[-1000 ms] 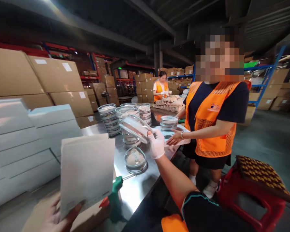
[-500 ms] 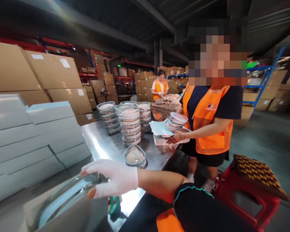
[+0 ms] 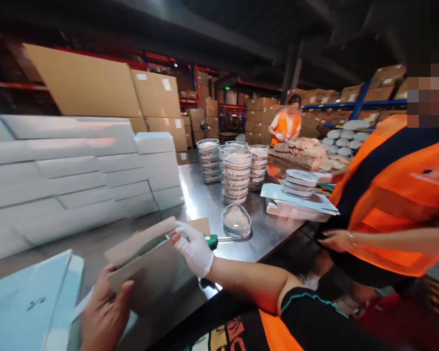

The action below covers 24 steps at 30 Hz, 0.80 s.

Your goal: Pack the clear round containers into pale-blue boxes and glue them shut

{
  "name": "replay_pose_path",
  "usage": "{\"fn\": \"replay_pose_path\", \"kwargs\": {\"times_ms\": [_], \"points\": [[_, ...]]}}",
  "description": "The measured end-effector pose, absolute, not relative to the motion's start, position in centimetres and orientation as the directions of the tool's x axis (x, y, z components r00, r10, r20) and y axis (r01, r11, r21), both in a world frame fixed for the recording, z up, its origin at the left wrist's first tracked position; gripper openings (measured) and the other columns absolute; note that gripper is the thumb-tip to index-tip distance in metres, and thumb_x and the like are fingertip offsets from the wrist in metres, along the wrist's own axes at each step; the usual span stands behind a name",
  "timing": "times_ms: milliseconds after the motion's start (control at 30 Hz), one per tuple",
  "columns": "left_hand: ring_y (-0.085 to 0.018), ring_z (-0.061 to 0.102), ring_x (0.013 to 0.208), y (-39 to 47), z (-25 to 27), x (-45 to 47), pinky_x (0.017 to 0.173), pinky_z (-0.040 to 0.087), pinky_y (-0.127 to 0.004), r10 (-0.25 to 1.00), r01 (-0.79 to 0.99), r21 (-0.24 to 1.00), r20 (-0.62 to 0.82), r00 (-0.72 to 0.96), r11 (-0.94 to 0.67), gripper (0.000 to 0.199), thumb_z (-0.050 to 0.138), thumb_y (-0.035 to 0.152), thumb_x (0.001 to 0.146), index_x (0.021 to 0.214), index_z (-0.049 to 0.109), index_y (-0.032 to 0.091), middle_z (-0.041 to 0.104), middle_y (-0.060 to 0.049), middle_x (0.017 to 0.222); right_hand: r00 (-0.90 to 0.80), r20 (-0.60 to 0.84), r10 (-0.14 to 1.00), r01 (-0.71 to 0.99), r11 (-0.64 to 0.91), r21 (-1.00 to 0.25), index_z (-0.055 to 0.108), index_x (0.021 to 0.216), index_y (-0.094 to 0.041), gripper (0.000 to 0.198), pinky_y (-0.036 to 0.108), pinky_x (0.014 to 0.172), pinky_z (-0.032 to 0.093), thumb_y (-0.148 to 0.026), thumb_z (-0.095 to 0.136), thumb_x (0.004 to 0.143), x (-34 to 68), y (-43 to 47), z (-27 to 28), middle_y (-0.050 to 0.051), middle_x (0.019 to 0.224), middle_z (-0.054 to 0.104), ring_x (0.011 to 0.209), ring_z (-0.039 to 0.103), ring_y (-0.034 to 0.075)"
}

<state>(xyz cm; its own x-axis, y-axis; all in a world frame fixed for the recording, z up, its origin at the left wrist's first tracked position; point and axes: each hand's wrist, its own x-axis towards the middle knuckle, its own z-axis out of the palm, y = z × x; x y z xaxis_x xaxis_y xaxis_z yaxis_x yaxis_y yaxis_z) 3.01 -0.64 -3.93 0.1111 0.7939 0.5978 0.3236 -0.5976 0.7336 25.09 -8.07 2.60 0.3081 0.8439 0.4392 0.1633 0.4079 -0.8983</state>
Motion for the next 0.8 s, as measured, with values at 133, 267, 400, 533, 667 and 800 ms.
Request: {"fn": "replay_pose_path", "kwargs": {"times_ms": [133,267,400,533,667,800], "points": [[-0.035,0.077,0.102,-1.2,-2.0,3.6,0.083,0.065,-0.047,0.724,0.249,0.686,0.682,0.109,-0.684,0.06,0.056,0.086,0.091,0.096,0.08,0.031,0.079,-0.006,0.11,0.244,0.507,0.827,0.151,0.484,-0.862,0.073,0.122,-0.021,0.076,0.048,0.121,0.052,-0.087,0.073,0.085,24.9,-8.3,3.4,0.018,0.152,0.067,0.137,0.068,0.033],[-0.032,0.077,0.091,-1.4,-1.7,3.9,0.074,0.063,-0.041,0.652,0.153,0.636,0.716,0.249,-0.756,0.065,0.058,0.085,0.093,0.08,0.076,0.023,0.079,-0.011,0.098,0.175,0.48,0.86,0.131,0.463,-0.877,0.071,0.12,-0.021,0.068,0.043,0.104,0.06,-0.082,0.068,0.091,25.3,-8.8,2.8,0.012,0.119,0.08,0.113,0.076,0.029],[-0.03,0.074,0.108,-1.7,-3.6,4.3,0.092,0.062,-0.04,0.698,0.077,0.695,0.715,0.024,-0.715,0.055,0.066,0.069,0.1,0.13,0.071,0.023,0.077,-0.012,0.121,0.353,0.421,0.836,0.207,0.369,-0.906,0.068,0.12,-0.018,0.046,0.043,0.107,0.056,-0.056,0.071,0.094,24.7,-8.2,1.7,0.011,0.119,0.075,0.114,0.07,0.028],[-0.033,0.061,0.133,-2.3,-4.6,4.1,0.117,0.051,-0.047,0.654,0.088,0.648,0.747,0.117,-0.756,0.053,0.076,0.067,0.093,0.127,0.073,0.026,0.072,-0.01,0.122,0.391,0.426,0.816,0.261,0.345,-0.901,0.059,0.141,-0.018,0.055,0.036,0.095,0.059,-0.03,0.064,0.088,24.2,-7.7,1.7,0.01,0.125,0.07,0.1,0.068,0.021],[-0.032,0.061,0.122,-2.8,-3.0,2.6,0.112,0.052,-0.048,0.694,0.159,0.675,0.702,0.16,-0.72,0.048,0.086,0.065,0.085,0.109,0.078,0.024,0.067,-0.008,0.107,0.295,0.339,0.893,0.468,0.175,-0.867,0.06,0.144,-0.017,0.043,0.031,0.089,0.058,-0.027,0.05,0.103,26.8,-7.5,3.7,0.006,0.114,0.073,0.094,0.069,0.019],[-0.032,0.058,0.121,-2.7,-1.1,-0.2,0.118,0.046,-0.05,0.7,0.175,0.688,0.714,0.004,-0.704,0.043,0.092,0.058,0.083,0.108,0.079,0.025,0.062,-0.006,0.105,0.37,0.102,0.924,0.762,-0.238,-0.602,0.075,0.118,-0.016,0.026,0.036,0.108,0.052,-0.034,0.06,0.108,31.8,-8.3,4.3,0.013,0.122,0.076,0.118,0.07,0.026]]}}
